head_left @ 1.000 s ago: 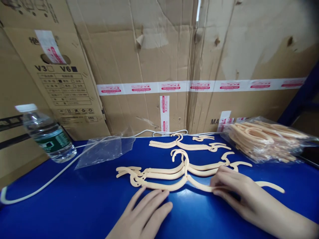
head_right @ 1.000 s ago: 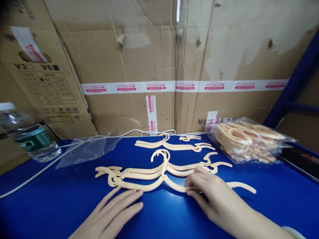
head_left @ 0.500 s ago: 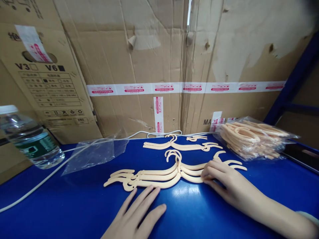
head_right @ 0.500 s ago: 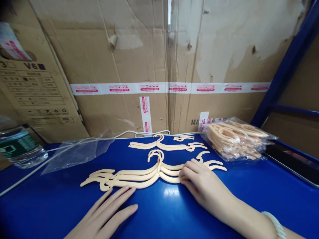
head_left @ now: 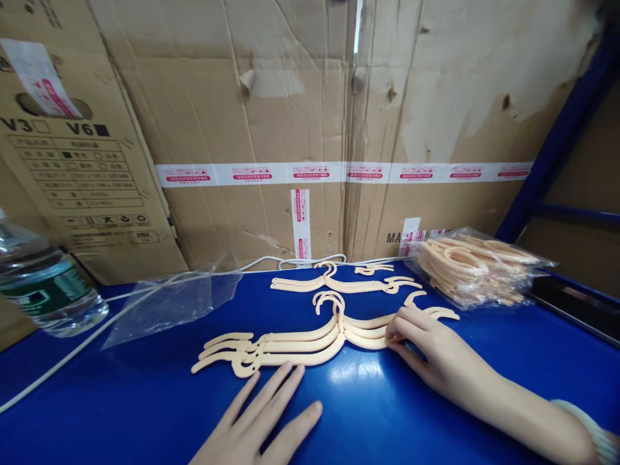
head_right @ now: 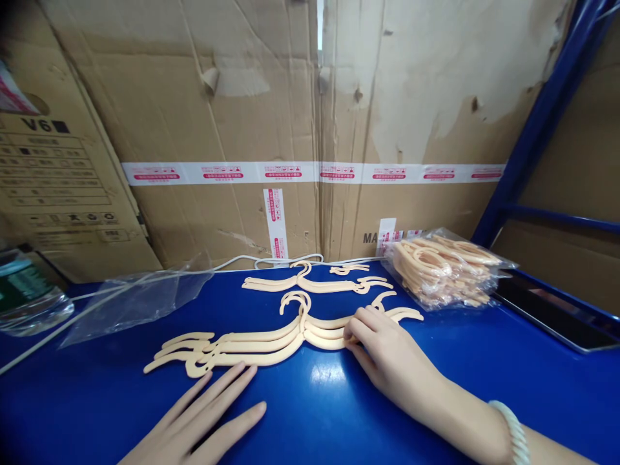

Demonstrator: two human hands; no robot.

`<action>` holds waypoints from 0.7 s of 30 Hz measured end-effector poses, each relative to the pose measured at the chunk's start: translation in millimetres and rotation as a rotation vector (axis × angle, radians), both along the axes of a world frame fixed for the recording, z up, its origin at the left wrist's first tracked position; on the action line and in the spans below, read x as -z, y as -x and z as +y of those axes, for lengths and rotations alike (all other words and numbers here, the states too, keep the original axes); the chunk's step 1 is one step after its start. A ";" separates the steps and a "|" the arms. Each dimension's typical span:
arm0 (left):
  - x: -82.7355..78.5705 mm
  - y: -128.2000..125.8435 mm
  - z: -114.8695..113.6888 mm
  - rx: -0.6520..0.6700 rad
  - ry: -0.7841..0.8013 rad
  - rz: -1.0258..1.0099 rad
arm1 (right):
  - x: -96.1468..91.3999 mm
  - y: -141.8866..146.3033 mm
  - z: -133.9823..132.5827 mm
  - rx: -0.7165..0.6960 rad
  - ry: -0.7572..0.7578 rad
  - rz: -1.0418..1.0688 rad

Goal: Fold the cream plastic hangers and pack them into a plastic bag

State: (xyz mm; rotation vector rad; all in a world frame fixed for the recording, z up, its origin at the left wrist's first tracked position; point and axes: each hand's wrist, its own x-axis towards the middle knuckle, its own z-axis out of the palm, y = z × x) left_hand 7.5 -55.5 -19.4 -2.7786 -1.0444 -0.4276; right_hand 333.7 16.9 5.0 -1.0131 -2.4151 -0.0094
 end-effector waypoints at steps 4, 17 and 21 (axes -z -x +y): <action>-1.2 3.3 2.1 -0.003 0.040 -0.003 | 1.8 -0.5 1.6 0.017 -0.057 -0.021; -1.7 5.6 5.0 0.009 -0.019 0.087 | 0.2 -1.6 2.6 0.045 -0.021 -0.044; -3.5 3.8 4.0 0.020 0.006 0.071 | -3.4 0.7 -3.8 0.026 0.025 -0.049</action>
